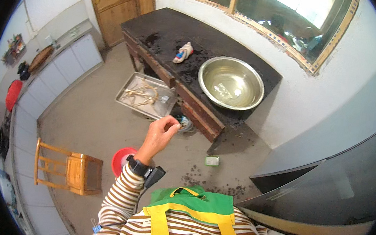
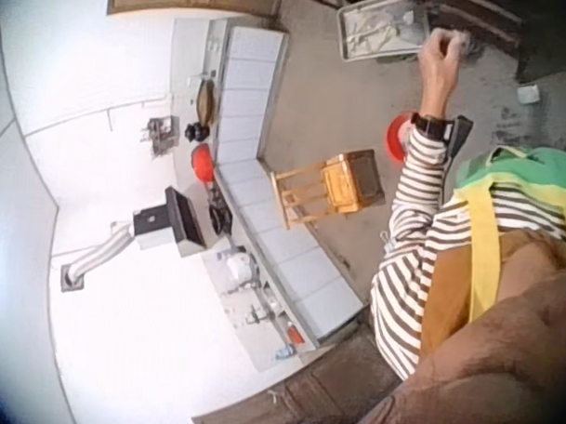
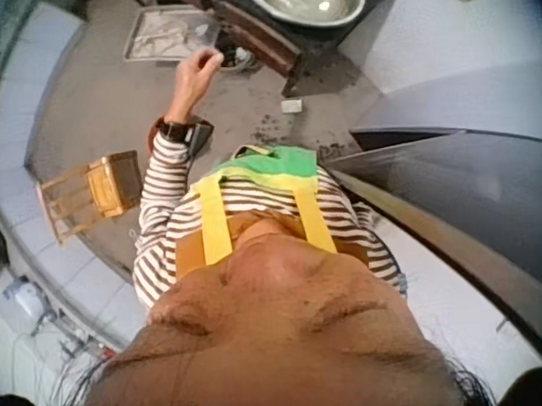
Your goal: The person moves glass cups and a mug between a sterilization cabinet and a basin of water, rinsing them by hand.
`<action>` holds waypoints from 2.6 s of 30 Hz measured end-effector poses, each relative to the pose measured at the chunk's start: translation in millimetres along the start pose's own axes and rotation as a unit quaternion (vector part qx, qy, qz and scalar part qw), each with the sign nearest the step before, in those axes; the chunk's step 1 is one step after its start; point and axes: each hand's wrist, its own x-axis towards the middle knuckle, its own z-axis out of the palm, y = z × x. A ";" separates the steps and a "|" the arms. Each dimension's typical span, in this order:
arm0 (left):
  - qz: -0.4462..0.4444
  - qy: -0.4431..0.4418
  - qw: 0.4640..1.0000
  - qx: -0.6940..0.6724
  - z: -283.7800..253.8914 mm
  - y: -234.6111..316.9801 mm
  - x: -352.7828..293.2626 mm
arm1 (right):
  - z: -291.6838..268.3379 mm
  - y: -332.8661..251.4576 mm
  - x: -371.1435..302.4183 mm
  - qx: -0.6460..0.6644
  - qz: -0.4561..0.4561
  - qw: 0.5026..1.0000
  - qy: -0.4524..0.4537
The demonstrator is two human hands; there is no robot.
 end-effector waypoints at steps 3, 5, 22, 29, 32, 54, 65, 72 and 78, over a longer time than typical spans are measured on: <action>0.106 -0.057 0.992 0.045 33.9 -16.6 70.9 | 15.7 -3.6 -6.4 0.022 0.047 0.998 0.020; 0.174 -0.080 0.978 0.077 57.1 -22.4 122.2 | 25.2 -5.3 -10.9 0.040 0.086 0.995 0.037; 0.261 -0.530 0.672 0.446 207.7 -115.2 346.8 | 179.5 -150.4 -73.6 0.254 0.404 0.855 0.205; 0.216 -0.635 0.690 0.274 225.9 -110.3 391.0 | 232.0 -197.6 -83.0 0.301 0.458 0.802 0.237; 0.042 -0.642 0.757 0.110 214.1 -103.2 391.0 | 251.0 -197.8 -94.5 0.303 0.465 0.796 0.243; -0.196 -0.503 0.785 -0.305 192.0 -66.7 418.0 | 206.8 -224.2 -67.5 0.230 0.465 0.803 0.294; -0.235 -0.656 0.655 -0.294 171.4 16.9 314.1 | 228.5 -230.5 -120.3 0.265 0.491 0.768 0.316; -0.278 -0.803 0.521 -0.083 184.1 -5.3 118.8 | 208.9 -197.5 -177.7 0.190 0.410 0.798 0.398; -0.297 -0.854 0.426 0.019 219.8 -9.3 -65.9 | 139.5 -223.0 -275.4 0.176 0.303 0.810 0.470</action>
